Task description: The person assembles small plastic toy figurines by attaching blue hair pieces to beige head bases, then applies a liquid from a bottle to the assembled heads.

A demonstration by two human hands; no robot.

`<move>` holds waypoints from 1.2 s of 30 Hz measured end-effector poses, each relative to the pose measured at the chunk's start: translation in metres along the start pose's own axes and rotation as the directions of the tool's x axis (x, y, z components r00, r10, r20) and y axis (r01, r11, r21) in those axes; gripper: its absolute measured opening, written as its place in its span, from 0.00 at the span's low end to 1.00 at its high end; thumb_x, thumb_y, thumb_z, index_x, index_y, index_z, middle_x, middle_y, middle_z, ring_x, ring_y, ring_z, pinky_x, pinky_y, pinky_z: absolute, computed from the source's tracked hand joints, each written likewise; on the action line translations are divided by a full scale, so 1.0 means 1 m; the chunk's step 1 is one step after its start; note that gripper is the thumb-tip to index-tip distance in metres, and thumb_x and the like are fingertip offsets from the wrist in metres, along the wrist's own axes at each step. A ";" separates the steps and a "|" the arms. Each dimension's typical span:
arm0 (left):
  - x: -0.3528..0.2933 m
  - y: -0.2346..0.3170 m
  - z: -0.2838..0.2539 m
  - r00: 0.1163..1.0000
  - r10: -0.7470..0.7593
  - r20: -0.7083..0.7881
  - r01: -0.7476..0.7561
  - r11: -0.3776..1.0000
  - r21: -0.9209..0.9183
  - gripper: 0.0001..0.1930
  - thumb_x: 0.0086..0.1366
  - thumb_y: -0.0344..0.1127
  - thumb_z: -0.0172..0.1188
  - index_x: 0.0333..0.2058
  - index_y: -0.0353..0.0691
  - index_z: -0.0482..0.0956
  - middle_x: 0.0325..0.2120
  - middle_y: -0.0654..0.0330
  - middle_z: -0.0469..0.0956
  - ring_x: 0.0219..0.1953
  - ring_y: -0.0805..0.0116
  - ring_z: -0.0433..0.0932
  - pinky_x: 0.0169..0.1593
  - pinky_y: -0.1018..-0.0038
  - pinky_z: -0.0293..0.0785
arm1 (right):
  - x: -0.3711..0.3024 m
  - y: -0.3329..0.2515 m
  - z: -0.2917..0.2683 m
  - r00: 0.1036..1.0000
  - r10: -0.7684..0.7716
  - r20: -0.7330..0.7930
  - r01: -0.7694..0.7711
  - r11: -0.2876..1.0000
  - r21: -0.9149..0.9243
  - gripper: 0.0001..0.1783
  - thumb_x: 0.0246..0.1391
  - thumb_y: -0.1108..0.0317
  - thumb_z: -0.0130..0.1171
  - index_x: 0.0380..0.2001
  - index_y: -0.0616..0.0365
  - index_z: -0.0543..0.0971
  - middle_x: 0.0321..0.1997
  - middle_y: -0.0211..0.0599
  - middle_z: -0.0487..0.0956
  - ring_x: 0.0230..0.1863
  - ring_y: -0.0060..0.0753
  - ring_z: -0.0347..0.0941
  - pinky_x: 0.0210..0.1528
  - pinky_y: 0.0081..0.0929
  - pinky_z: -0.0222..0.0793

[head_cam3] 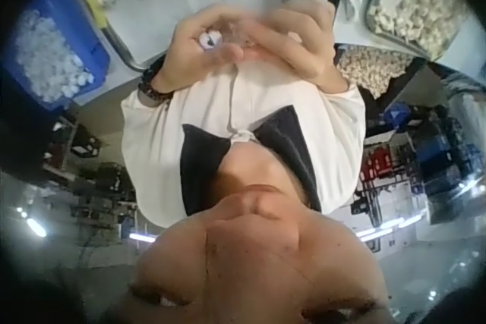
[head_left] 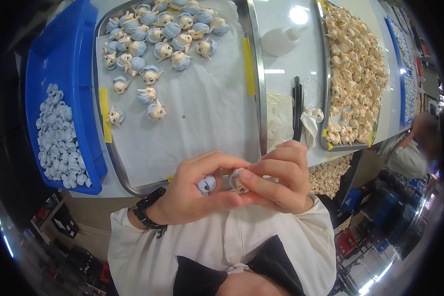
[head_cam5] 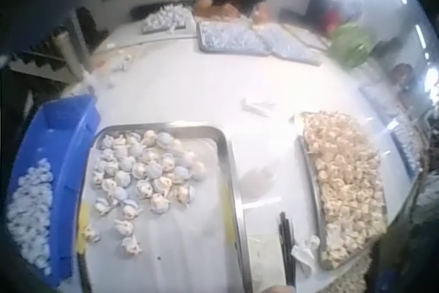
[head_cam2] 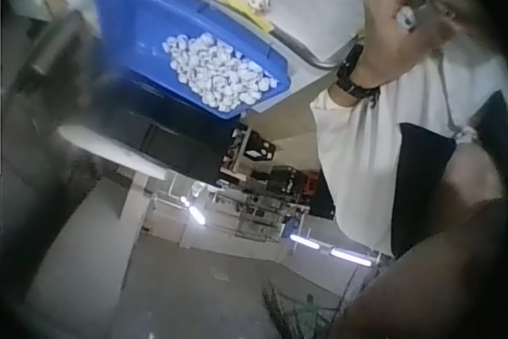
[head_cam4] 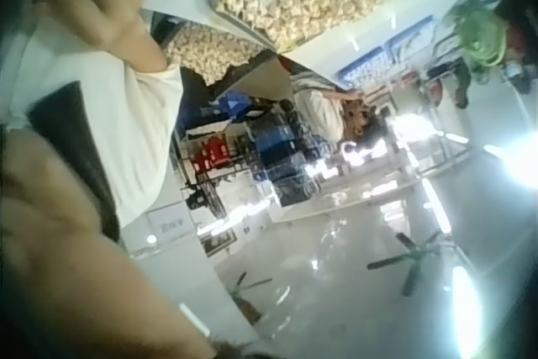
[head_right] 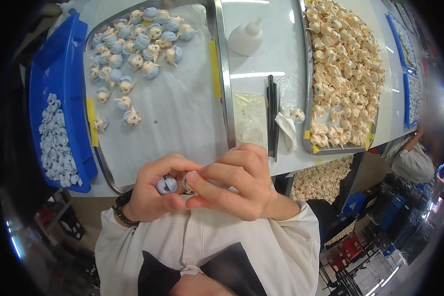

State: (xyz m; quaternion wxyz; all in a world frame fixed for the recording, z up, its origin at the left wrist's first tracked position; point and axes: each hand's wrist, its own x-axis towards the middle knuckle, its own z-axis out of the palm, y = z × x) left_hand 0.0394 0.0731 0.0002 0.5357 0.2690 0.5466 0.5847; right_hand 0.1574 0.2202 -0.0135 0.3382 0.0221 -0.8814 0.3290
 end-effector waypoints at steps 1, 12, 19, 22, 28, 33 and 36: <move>0.000 -0.002 0.000 1.000 -0.006 0.014 0.007 1.000 -0.025 0.21 0.56 0.44 0.64 0.40 0.33 0.74 0.29 0.65 0.74 0.24 0.84 0.66 0.27 0.85 0.62 | -0.001 0.000 0.002 1.000 -0.019 -0.006 0.019 1.000 -0.001 0.18 0.36 0.54 0.66 0.27 0.55 0.80 0.29 0.26 0.74 0.29 0.28 0.66 0.30 0.25 0.58; -0.013 0.000 -0.058 0.787 0.180 -0.590 0.121 0.893 0.433 0.14 0.54 0.29 0.62 0.40 0.35 0.76 0.32 0.64 0.77 0.25 0.80 0.68 0.32 0.82 0.66 | -0.040 0.036 -0.108 0.596 0.462 -0.657 -0.729 0.655 -0.200 0.15 0.52 0.66 0.58 0.42 0.62 0.77 0.27 0.32 0.74 0.24 0.21 0.65 0.28 0.19 0.62; 0.005 -0.005 -0.080 0.676 0.473 -0.565 0.303 0.520 0.799 0.12 0.60 0.30 0.55 0.43 0.35 0.73 0.34 0.54 0.75 0.29 0.66 0.72 0.33 0.75 0.68 | -0.056 0.075 -0.114 0.569 0.736 -0.368 -0.806 0.409 -0.428 0.16 0.50 0.68 0.59 0.43 0.61 0.76 0.27 0.33 0.74 0.25 0.20 0.67 0.26 0.19 0.63; 0.003 -0.009 -0.087 0.697 0.545 -0.466 0.249 0.426 0.870 0.13 0.60 0.29 0.54 0.44 0.35 0.72 0.35 0.52 0.74 0.32 0.57 0.74 0.35 0.70 0.69 | -0.056 0.077 -0.111 0.573 0.749 -0.332 -0.792 0.403 -0.459 0.15 0.50 0.67 0.60 0.41 0.61 0.77 0.28 0.33 0.75 0.25 0.21 0.67 0.26 0.19 0.63; 0.010 -0.004 -0.092 0.705 0.513 -0.489 0.333 0.369 0.868 0.14 0.59 0.28 0.54 0.45 0.35 0.71 0.36 0.51 0.75 0.36 0.53 0.74 0.38 0.68 0.69 | -0.052 0.079 -0.107 0.585 0.737 -0.339 -0.784 0.406 -0.469 0.12 0.49 0.69 0.59 0.38 0.62 0.78 0.31 0.34 0.77 0.25 0.20 0.67 0.25 0.18 0.63; 0.012 0.002 -0.084 0.670 0.607 -0.428 0.294 0.312 0.903 0.17 0.56 0.26 0.56 0.46 0.36 0.71 0.35 0.53 0.75 0.34 0.54 0.74 0.37 0.69 0.69 | -0.063 0.078 -0.111 0.612 0.631 -0.477 -0.791 0.474 -0.387 0.11 0.49 0.69 0.59 0.35 0.64 0.78 0.30 0.31 0.77 0.25 0.18 0.67 0.25 0.17 0.62; -0.007 0.024 -0.051 0.722 0.493 -0.485 0.185 0.539 0.822 0.19 0.51 0.26 0.62 0.44 0.37 0.73 0.33 0.57 0.75 0.25 0.66 0.71 0.31 0.75 0.67 | -0.063 0.067 -0.115 0.613 0.472 -0.634 -0.773 0.523 -0.358 0.08 0.51 0.70 0.57 0.33 0.63 0.78 0.29 0.34 0.76 0.26 0.19 0.68 0.26 0.17 0.63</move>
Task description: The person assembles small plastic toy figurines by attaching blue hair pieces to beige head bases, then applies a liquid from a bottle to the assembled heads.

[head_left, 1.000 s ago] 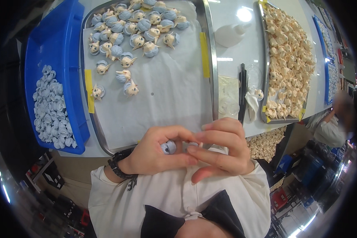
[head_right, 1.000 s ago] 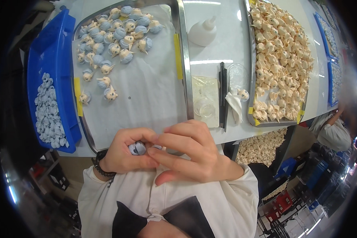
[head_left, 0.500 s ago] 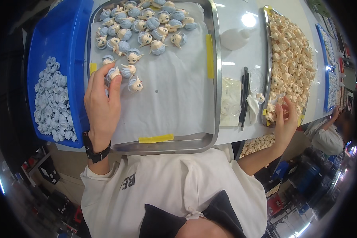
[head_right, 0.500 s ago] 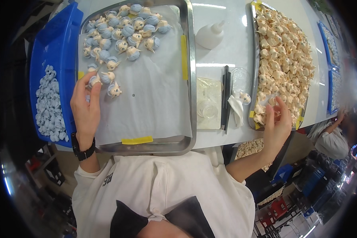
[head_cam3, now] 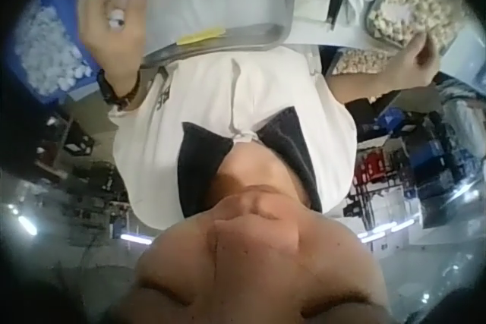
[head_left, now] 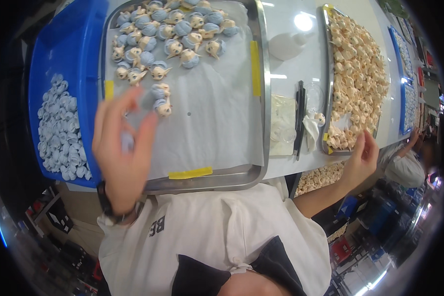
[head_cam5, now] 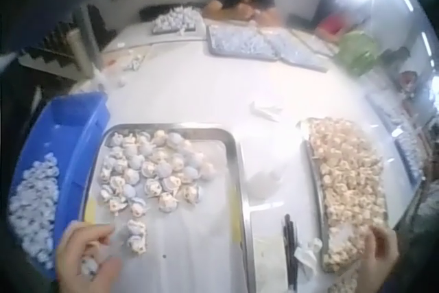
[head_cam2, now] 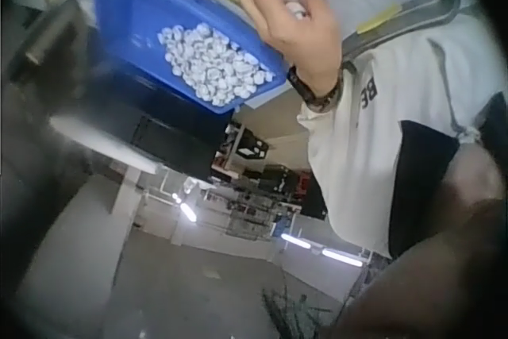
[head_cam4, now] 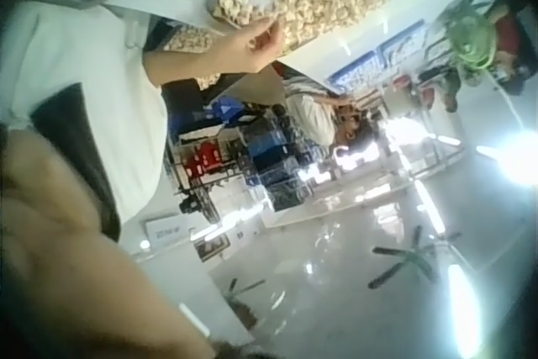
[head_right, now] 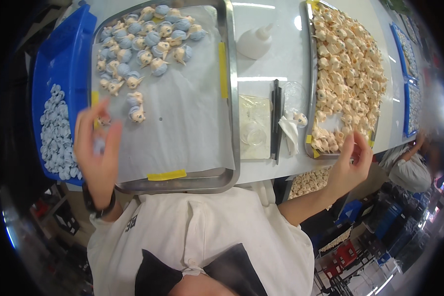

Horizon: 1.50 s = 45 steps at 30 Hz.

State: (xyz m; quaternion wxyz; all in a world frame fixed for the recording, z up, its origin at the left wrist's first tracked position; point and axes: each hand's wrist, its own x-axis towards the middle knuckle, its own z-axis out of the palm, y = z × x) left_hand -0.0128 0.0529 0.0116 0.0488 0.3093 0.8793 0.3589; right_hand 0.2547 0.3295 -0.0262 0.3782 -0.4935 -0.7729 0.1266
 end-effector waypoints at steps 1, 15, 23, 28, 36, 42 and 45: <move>-0.009 0.005 -0.008 0.971 0.154 0.180 -0.109 0.965 -0.237 0.21 0.49 0.28 0.65 0.44 0.36 0.73 0.31 0.59 0.74 0.23 0.70 0.69 0.29 0.78 0.65 | -0.004 -0.014 -0.004 1.000 0.004 -0.005 -0.004 1.000 -0.013 0.08 0.51 0.70 0.57 0.33 0.63 0.78 0.29 0.34 0.76 0.26 0.19 0.68 0.26 0.17 0.63; -0.028 0.040 0.031 0.740 0.336 0.583 0.168 0.746 -0.644 0.11 0.52 0.32 0.65 0.30 0.33 0.74 0.21 0.59 0.70 0.19 0.70 0.68 0.22 0.78 0.63 | -0.065 -0.120 0.036 0.597 -0.597 0.536 -0.291 0.461 0.838 0.25 0.37 0.63 0.70 0.38 0.64 0.74 0.26 0.36 0.74 0.22 0.30 0.69 0.22 0.21 0.64; -0.022 0.029 0.033 0.654 0.394 0.646 0.375 0.573 -0.729 0.08 0.60 0.33 0.56 0.30 0.32 0.73 0.22 0.58 0.69 0.21 0.69 0.67 0.26 0.78 0.63 | -0.056 -0.122 0.036 0.577 -0.778 0.247 0.186 0.420 0.888 0.20 0.40 0.63 0.67 0.36 0.64 0.78 0.31 0.38 0.73 0.27 0.33 0.70 0.27 0.25 0.65; -0.019 0.028 0.033 0.624 0.355 0.696 0.409 0.611 -0.678 0.08 0.60 0.33 0.54 0.29 0.32 0.72 0.22 0.58 0.69 0.23 0.69 0.68 0.28 0.77 0.63 | -0.056 -0.120 0.037 0.532 -0.739 0.413 -0.013 0.481 0.877 0.18 0.42 0.64 0.67 0.35 0.64 0.78 0.32 0.41 0.74 0.29 0.35 0.71 0.30 0.26 0.67; -0.031 0.025 0.040 0.709 0.282 0.646 0.577 0.293 -0.762 0.12 0.60 0.29 0.50 0.42 0.36 0.64 0.35 0.57 0.67 0.31 0.69 0.72 0.37 0.77 0.69 | -0.026 -0.115 0.007 0.765 -0.548 0.338 0.341 0.790 0.510 0.18 0.32 0.73 0.67 0.33 0.63 0.77 0.28 0.37 0.74 0.29 0.36 0.69 0.29 0.27 0.64; -0.027 0.024 0.033 0.585 0.055 0.809 0.808 -0.121 -0.577 0.16 0.63 0.29 0.45 0.49 0.35 0.59 0.42 0.48 0.69 0.31 0.70 0.75 0.34 0.77 0.74 | -0.020 -0.099 0.015 0.622 -0.568 0.540 0.495 0.819 0.291 0.18 0.31 0.74 0.66 0.32 0.58 0.78 0.28 0.34 0.74 0.30 0.37 0.68 0.31 0.30 0.62; -0.027 0.017 0.033 0.574 0.251 0.779 0.817 -0.118 -0.564 0.19 0.64 0.28 0.47 0.52 0.32 0.58 0.42 0.46 0.72 0.30 0.73 0.75 0.34 0.79 0.74 | -0.019 -0.101 0.017 0.586 -0.585 0.560 0.533 0.799 0.277 0.17 0.32 0.74 0.66 0.33 0.58 0.77 0.29 0.33 0.74 0.31 0.36 0.68 0.33 0.30 0.61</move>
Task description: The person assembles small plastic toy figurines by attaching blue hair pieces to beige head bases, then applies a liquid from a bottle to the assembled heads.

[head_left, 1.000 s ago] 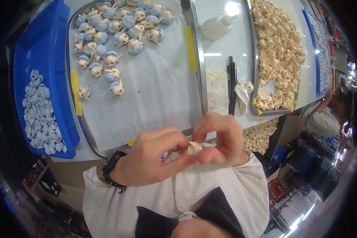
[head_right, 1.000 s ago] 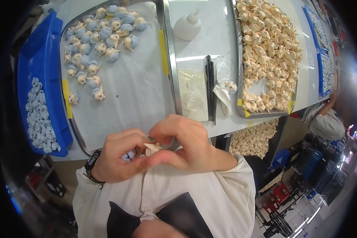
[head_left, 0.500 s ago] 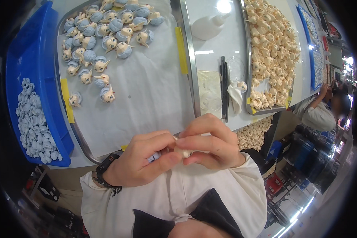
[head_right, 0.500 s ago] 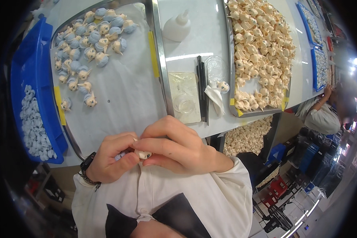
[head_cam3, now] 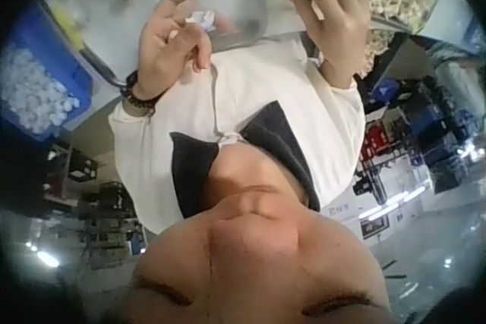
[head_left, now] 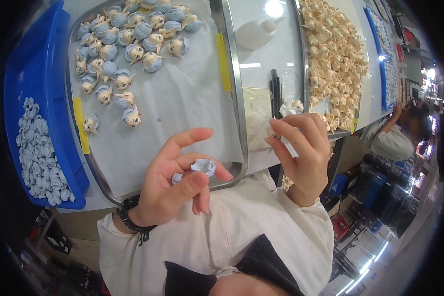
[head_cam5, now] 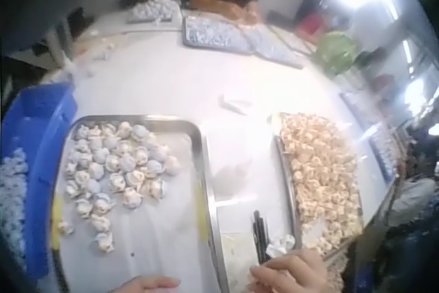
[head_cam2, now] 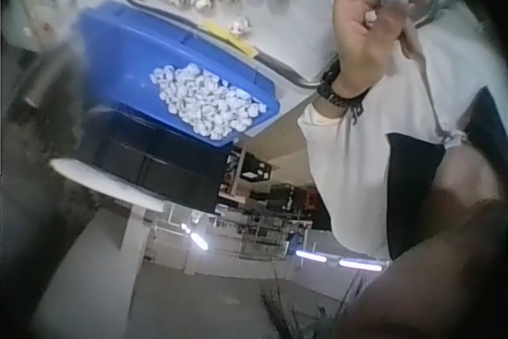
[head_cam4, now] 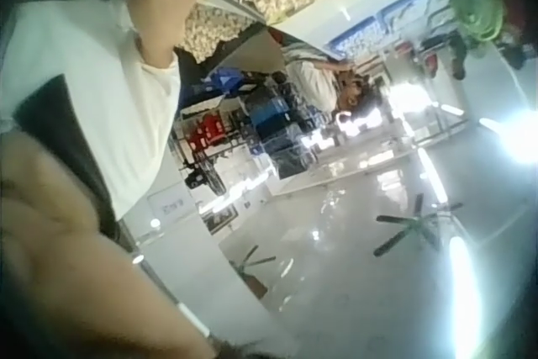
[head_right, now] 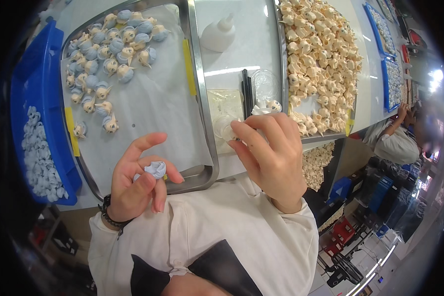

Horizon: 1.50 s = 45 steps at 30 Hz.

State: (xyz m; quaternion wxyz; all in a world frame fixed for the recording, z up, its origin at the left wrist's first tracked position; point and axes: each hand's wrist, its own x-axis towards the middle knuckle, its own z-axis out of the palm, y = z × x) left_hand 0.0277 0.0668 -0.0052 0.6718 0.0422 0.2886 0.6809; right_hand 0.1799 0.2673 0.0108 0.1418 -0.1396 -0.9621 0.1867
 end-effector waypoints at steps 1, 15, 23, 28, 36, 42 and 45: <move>-0.001 0.000 -0.001 1.000 -0.013 -0.022 0.015 0.995 0.102 0.20 0.63 0.27 0.49 0.53 0.32 0.59 0.40 0.47 0.73 0.31 0.73 0.76 0.35 0.79 0.74 | 0.000 0.000 0.000 1.000 -0.008 0.016 0.008 1.000 -0.011 0.17 0.33 0.74 0.66 0.33 0.58 0.77 0.29 0.33 0.73 0.31 0.36 0.67 0.33 0.30 0.61; 0.002 -0.002 0.014 0.989 0.004 -0.150 0.021 0.987 0.162 0.25 0.59 0.29 0.53 0.55 0.30 0.61 0.43 0.46 0.73 0.34 0.69 0.78 0.36 0.80 0.75 | -0.011 0.006 0.026 0.983 0.034 -0.182 -0.009 0.991 0.136 0.18 0.30 0.71 0.69 0.31 0.58 0.78 0.29 0.31 0.76 0.30 0.35 0.68 0.34 0.29 0.61; 0.004 -0.007 0.006 0.993 0.102 -0.066 -0.085 0.969 0.230 0.17 0.59 0.22 0.53 0.48 0.29 0.65 0.44 0.51 0.71 0.45 0.66 0.75 0.50 0.73 0.71 | -0.025 0.007 0.036 0.932 0.063 -0.358 0.062 0.943 0.328 0.20 0.30 0.67 0.70 0.33 0.59 0.79 0.30 0.34 0.77 0.30 0.35 0.69 0.34 0.28 0.62; 0.005 -0.017 0.013 0.943 0.332 -0.023 -0.295 0.866 0.405 0.17 0.53 0.18 0.58 0.42 0.32 0.69 0.41 0.52 0.72 0.42 0.69 0.76 0.43 0.78 0.74 | -0.012 -0.016 0.036 0.931 -0.076 -0.356 0.320 0.638 0.700 0.22 0.36 0.60 0.70 0.34 0.62 0.77 0.31 0.37 0.77 0.30 0.33 0.70 0.30 0.25 0.63; 0.005 -0.012 0.018 0.835 0.530 0.147 -0.431 0.464 0.774 0.16 0.47 0.19 0.65 0.35 0.35 0.74 0.36 0.52 0.75 0.33 0.71 0.78 0.33 0.81 0.74 | -0.009 -0.027 0.040 0.934 -0.095 -0.346 0.313 0.687 0.655 0.24 0.32 0.57 0.72 0.32 0.61 0.78 0.27 0.34 0.77 0.27 0.31 0.69 0.28 0.23 0.61; 0.003 -0.008 0.018 0.837 0.510 0.199 -0.404 0.331 0.853 0.14 0.45 0.18 0.65 0.34 0.33 0.77 0.33 0.52 0.78 0.32 0.66 0.79 0.34 0.78 0.75 | -0.008 -0.028 0.041 0.923 -0.099 -0.373 0.323 0.726 0.607 0.24 0.33 0.55 0.70 0.31 0.61 0.79 0.27 0.33 0.76 0.26 0.30 0.68 0.27 0.23 0.61; 0.001 -0.010 0.014 0.839 0.513 0.183 -0.400 0.353 0.846 0.13 0.46 0.19 0.65 0.33 0.32 0.78 0.31 0.53 0.78 0.30 0.67 0.79 0.33 0.79 0.74 | -0.006 -0.030 0.037 0.896 -0.201 -0.395 0.368 0.834 0.411 0.24 0.36 0.50 0.66 0.31 0.61 0.79 0.27 0.32 0.75 0.26 0.31 0.67 0.26 0.23 0.60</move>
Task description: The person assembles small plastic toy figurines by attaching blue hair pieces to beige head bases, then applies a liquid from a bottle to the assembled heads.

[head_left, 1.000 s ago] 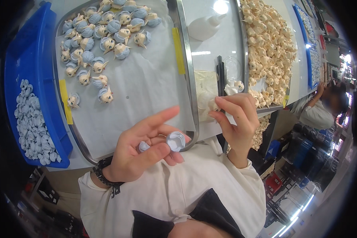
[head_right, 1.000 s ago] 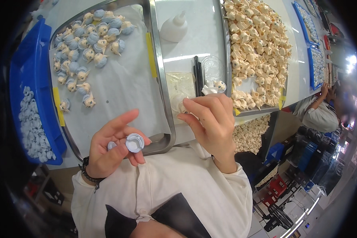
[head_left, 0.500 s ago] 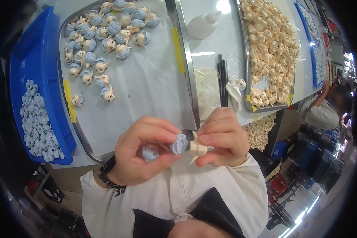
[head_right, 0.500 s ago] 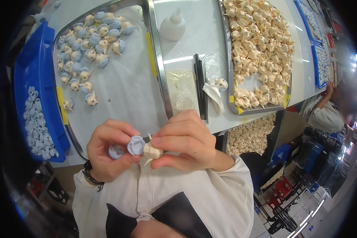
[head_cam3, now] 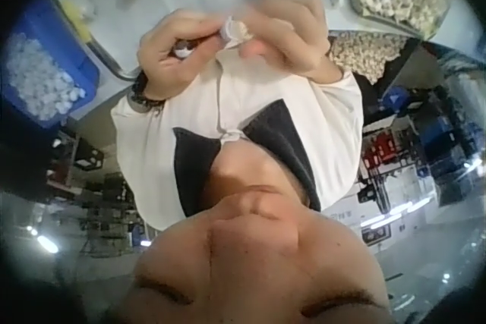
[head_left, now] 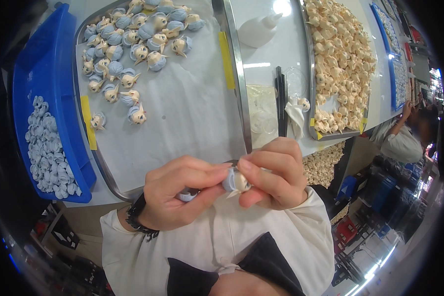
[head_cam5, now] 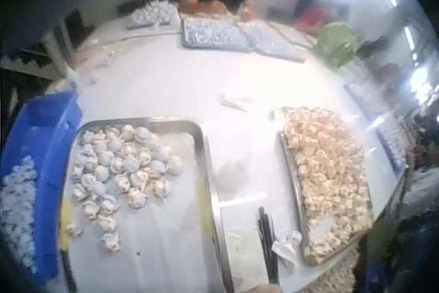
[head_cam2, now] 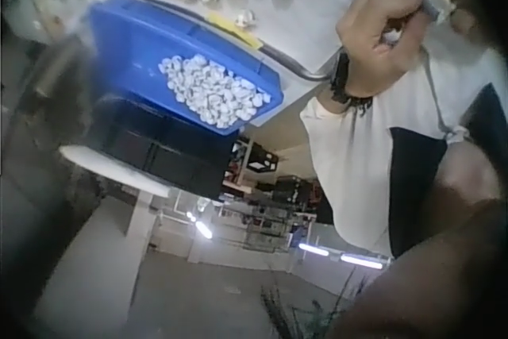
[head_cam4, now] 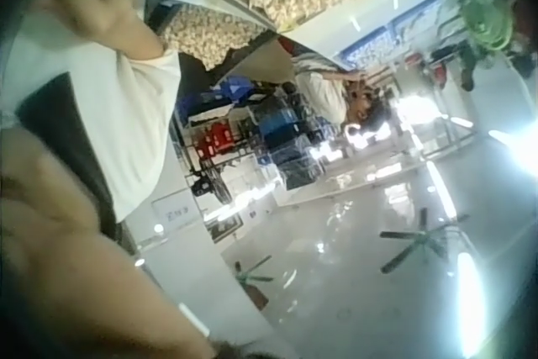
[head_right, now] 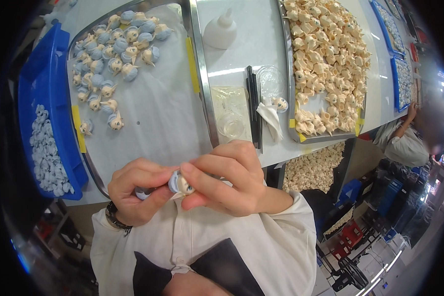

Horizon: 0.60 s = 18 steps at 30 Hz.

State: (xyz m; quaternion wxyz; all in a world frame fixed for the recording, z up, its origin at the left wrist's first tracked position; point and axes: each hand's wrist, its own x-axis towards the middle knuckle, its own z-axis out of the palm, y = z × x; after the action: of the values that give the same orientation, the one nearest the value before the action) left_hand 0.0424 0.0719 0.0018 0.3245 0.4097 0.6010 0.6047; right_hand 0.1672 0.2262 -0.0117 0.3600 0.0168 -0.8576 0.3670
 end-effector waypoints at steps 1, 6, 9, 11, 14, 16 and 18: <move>-0.002 -0.001 0.000 0.999 -0.031 -0.013 0.031 0.999 -0.033 0.12 0.46 0.20 0.66 0.33 0.32 0.78 0.30 0.53 0.78 0.29 0.68 0.79 0.32 0.79 0.73 | 0.004 -0.003 -0.001 0.999 0.021 0.040 -0.019 0.999 -0.050 0.25 0.37 0.49 0.64 0.31 0.61 0.79 0.26 0.33 0.75 0.26 0.31 0.67 0.26 0.23 0.60; -0.002 -0.003 -0.002 0.999 -0.036 -0.013 0.034 0.996 -0.082 0.13 0.46 0.23 0.68 0.32 0.32 0.78 0.29 0.54 0.78 0.27 0.70 0.77 0.28 0.80 0.71 | 0.001 -0.002 0.010 0.996 0.066 0.053 -0.063 0.997 -0.054 0.26 0.39 0.47 0.62 0.28 0.62 0.78 0.26 0.34 0.75 0.23 0.31 0.67 0.25 0.24 0.59; -0.001 -0.002 -0.005 1.000 0.025 0.016 -0.024 0.997 -0.070 0.11 0.48 0.25 0.67 0.32 0.32 0.78 0.28 0.56 0.78 0.24 0.72 0.75 0.26 0.80 0.70 | 0.003 -0.004 0.007 0.998 0.035 0.057 -0.031 0.997 -0.072 0.23 0.39 0.50 0.64 0.26 0.62 0.78 0.24 0.33 0.74 0.21 0.30 0.67 0.24 0.23 0.58; -0.001 0.001 -0.009 0.980 -0.046 0.193 0.077 0.985 -0.154 0.14 0.50 0.34 0.68 0.33 0.34 0.77 0.26 0.59 0.76 0.20 0.75 0.70 0.24 0.81 0.66 | 0.004 -0.004 -0.002 0.995 0.074 0.065 -0.070 0.996 -0.058 0.20 0.38 0.53 0.65 0.25 0.60 0.77 0.23 0.32 0.73 0.21 0.29 0.67 0.24 0.22 0.57; -0.001 -0.001 -0.010 0.950 -0.293 0.110 0.310 0.927 -0.210 0.20 0.48 0.46 0.69 0.32 0.35 0.76 0.22 0.62 0.73 0.18 0.78 0.66 0.22 0.82 0.62 | 0.003 -0.008 -0.002 0.994 0.008 0.111 0.008 0.990 -0.140 0.18 0.39 0.55 0.64 0.28 0.59 0.78 0.23 0.29 0.72 0.20 0.26 0.66 0.27 0.24 0.58; 0.001 -0.004 -0.014 0.940 -0.283 0.190 0.313 0.938 -0.150 0.23 0.46 0.49 0.70 0.31 0.35 0.76 0.20 0.63 0.72 0.18 0.79 0.66 0.22 0.83 0.61 | 0.003 -0.010 0.003 0.982 -0.069 0.175 0.103 0.976 -0.193 0.17 0.39 0.57 0.61 0.30 0.57 0.78 0.24 0.25 0.72 0.22 0.24 0.67 0.32 0.27 0.60; 0.007 -0.001 -0.015 0.904 -0.276 0.326 0.297 0.955 -0.014 0.22 0.47 0.48 0.70 0.29 0.36 0.74 0.18 0.64 0.69 0.18 0.79 0.66 0.22 0.82 0.61 | 0.004 -0.008 0.005 0.974 -0.134 0.183 0.173 0.961 -0.215 0.16 0.39 0.58 0.61 0.31 0.56 0.78 0.25 0.26 0.73 0.24 0.24 0.67 0.32 0.27 0.61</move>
State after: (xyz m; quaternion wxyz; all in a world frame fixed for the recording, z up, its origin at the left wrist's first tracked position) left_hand 0.0253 0.0712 0.0025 0.5158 0.3990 0.5745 0.4947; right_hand 0.1637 0.2181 -0.0070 0.3137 0.0725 -0.9175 0.2336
